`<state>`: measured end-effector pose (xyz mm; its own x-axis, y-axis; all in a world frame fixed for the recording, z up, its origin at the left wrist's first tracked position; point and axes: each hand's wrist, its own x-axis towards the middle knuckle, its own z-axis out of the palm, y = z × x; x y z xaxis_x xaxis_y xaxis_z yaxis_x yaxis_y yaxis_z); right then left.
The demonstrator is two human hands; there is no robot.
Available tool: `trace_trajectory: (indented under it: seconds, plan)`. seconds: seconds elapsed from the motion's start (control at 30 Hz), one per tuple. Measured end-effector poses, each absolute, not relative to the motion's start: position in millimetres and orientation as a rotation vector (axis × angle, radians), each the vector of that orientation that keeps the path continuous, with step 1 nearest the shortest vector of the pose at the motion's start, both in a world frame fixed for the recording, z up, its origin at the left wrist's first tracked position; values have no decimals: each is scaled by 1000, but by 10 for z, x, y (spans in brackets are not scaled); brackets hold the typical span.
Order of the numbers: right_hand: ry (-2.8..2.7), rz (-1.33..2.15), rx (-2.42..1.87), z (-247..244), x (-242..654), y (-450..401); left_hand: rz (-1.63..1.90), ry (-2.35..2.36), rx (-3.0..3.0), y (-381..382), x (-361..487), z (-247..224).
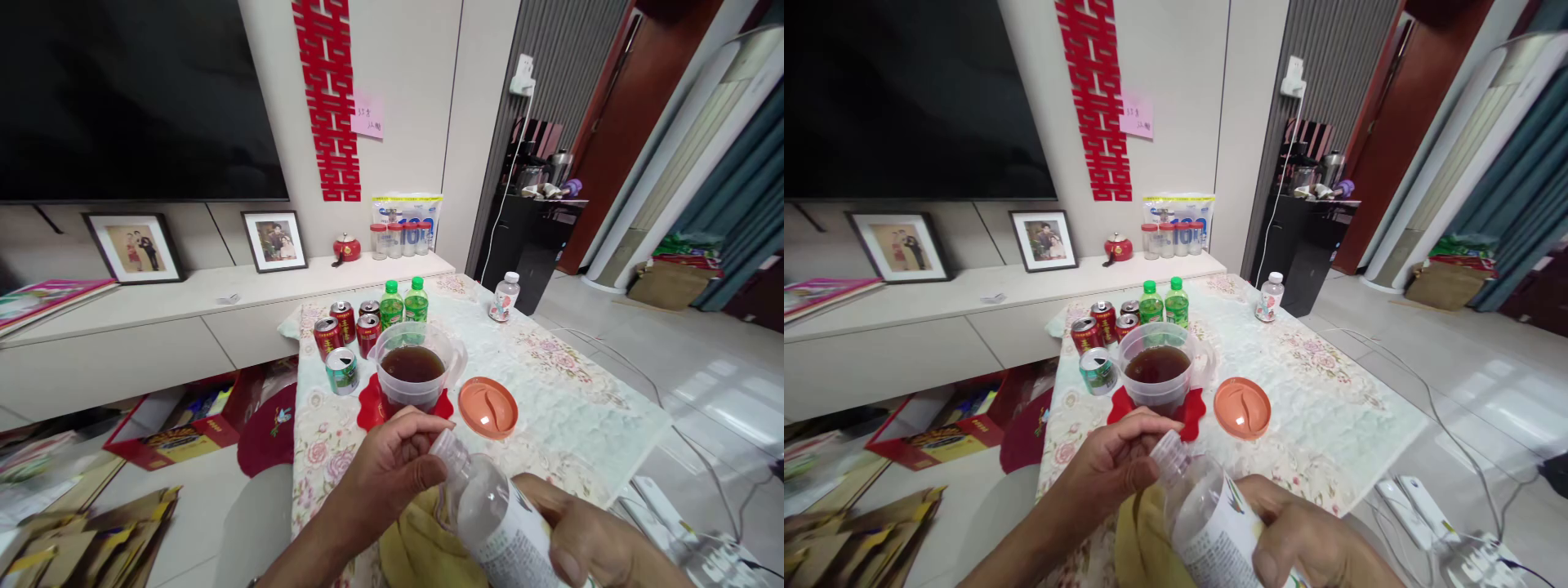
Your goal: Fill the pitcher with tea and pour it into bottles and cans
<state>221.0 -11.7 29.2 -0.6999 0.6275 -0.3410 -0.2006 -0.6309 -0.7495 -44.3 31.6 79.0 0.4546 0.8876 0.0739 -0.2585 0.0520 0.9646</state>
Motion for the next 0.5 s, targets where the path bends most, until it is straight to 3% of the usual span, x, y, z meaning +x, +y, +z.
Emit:
trace_trajectory:
  seconds: [0.17, 0.5]
  plan:
    - [-1144, 2249, -879, 220, 2255, -140, 959, 610, 1406, 305, -507, 819]
    - [-1398, 1968, -887, 698, 2219, 21, 1016, 582, 1551, 192, -359, 840]
